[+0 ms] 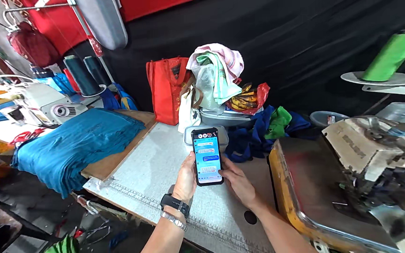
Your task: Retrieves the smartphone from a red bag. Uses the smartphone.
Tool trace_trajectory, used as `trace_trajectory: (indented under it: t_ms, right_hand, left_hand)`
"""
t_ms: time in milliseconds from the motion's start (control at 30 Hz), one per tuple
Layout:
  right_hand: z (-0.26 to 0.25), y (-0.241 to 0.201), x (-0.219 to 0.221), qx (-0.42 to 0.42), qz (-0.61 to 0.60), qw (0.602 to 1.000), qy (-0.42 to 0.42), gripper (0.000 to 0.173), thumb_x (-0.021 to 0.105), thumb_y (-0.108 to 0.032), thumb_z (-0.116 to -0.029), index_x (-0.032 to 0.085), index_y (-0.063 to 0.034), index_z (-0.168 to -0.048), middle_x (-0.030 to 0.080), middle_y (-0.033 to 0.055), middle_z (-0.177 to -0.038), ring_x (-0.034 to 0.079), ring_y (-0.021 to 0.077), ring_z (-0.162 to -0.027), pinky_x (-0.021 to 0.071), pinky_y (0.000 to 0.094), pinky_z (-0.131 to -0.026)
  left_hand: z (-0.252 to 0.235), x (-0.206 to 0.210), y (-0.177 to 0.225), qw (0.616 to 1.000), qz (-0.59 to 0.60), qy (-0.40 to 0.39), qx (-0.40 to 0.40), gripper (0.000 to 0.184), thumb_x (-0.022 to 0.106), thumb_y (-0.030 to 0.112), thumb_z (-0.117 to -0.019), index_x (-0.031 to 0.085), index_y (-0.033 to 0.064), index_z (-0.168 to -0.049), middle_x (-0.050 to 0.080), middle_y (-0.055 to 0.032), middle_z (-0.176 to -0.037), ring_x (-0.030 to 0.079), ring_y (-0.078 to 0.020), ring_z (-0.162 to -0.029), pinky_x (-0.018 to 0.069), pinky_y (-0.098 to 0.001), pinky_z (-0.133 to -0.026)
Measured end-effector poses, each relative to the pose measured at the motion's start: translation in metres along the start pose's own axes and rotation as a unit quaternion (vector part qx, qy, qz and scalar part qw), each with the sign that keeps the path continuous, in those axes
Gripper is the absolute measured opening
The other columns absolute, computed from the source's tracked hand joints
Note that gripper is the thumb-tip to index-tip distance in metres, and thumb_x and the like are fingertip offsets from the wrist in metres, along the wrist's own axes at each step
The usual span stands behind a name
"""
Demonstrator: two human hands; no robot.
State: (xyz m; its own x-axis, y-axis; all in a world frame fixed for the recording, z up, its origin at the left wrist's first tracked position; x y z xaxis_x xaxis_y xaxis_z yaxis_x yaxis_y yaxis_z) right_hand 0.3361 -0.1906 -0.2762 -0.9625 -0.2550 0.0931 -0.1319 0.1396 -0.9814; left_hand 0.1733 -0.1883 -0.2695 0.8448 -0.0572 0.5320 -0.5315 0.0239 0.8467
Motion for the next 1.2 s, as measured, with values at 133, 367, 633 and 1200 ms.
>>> trace_trajectory:
  t_ms: [133,367,633,1200]
  right_hand:
    - [0.0,0.001,-0.001,-0.013,0.023,1.0,0.004,0.045,0.044,-0.003,-0.1011,0.051,-0.0046,-0.145,0.067,0.0089,-0.127,0.066,0.0139,-0.114,0.0539,0.0317,-0.1]
    - [0.001,-0.001,-0.001,-0.012,0.027,1.0,0.006,0.05,0.045,0.0,-0.0945,0.052,-0.0042,-0.144,0.068,0.0083,-0.125,0.066,0.0132,-0.112,0.0545,0.032,-0.097]
    - [0.002,0.001,0.002,-0.011,0.0,1.0,-0.015,0.07,0.064,0.009,-0.0826,0.042,-0.003,-0.149,0.068,0.0115,-0.126,0.069,0.018,-0.112,0.0581,0.0335,-0.097]
    - [0.013,-0.011,0.016,0.062,-0.072,0.995,0.014,0.042,0.036,-0.007,-0.1062,0.047,-0.0054,-0.147,0.065,0.0095,-0.129,0.066,0.0135,-0.112,0.0541,0.0308,-0.097]
  left_hand:
    - [0.0,0.001,0.001,1.0,-0.002,-0.007,0.004,0.054,0.019,0.04,-0.1125,0.054,0.0068,-0.138,0.071,-0.0147,-0.118,0.071,-0.0234,-0.106,0.059,-0.0401,-0.091]
    - [0.001,0.0,0.0,1.0,-0.001,-0.019,0.002,0.055,0.018,0.04,-0.1123,0.053,0.008,-0.14,0.071,-0.0142,-0.119,0.071,-0.0231,-0.107,0.0589,-0.0401,-0.092]
    - [0.001,0.0,0.0,1.0,0.01,-0.018,0.006,0.051,0.021,0.038,-0.1126,0.054,0.0082,-0.139,0.071,-0.0145,-0.12,0.071,-0.0234,-0.107,0.0587,-0.0406,-0.092]
    - [0.033,0.001,0.012,0.999,0.036,0.019,-0.024,0.046,0.023,0.026,-0.1129,0.053,0.0038,-0.14,0.07,-0.0196,-0.117,0.07,-0.0283,-0.105,0.0583,-0.0438,-0.092]
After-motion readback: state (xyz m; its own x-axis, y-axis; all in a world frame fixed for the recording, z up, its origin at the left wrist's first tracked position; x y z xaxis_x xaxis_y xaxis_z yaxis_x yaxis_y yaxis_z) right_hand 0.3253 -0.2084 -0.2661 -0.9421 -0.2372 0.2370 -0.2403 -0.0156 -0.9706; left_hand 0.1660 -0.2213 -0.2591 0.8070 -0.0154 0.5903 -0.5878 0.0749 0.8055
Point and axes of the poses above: each hand's wrist, its own z-axis away from the middle knuckle, its own x-axis out of the palm, y = z × x, the point moved 1 cm from there along -z, towards the middle knuckle
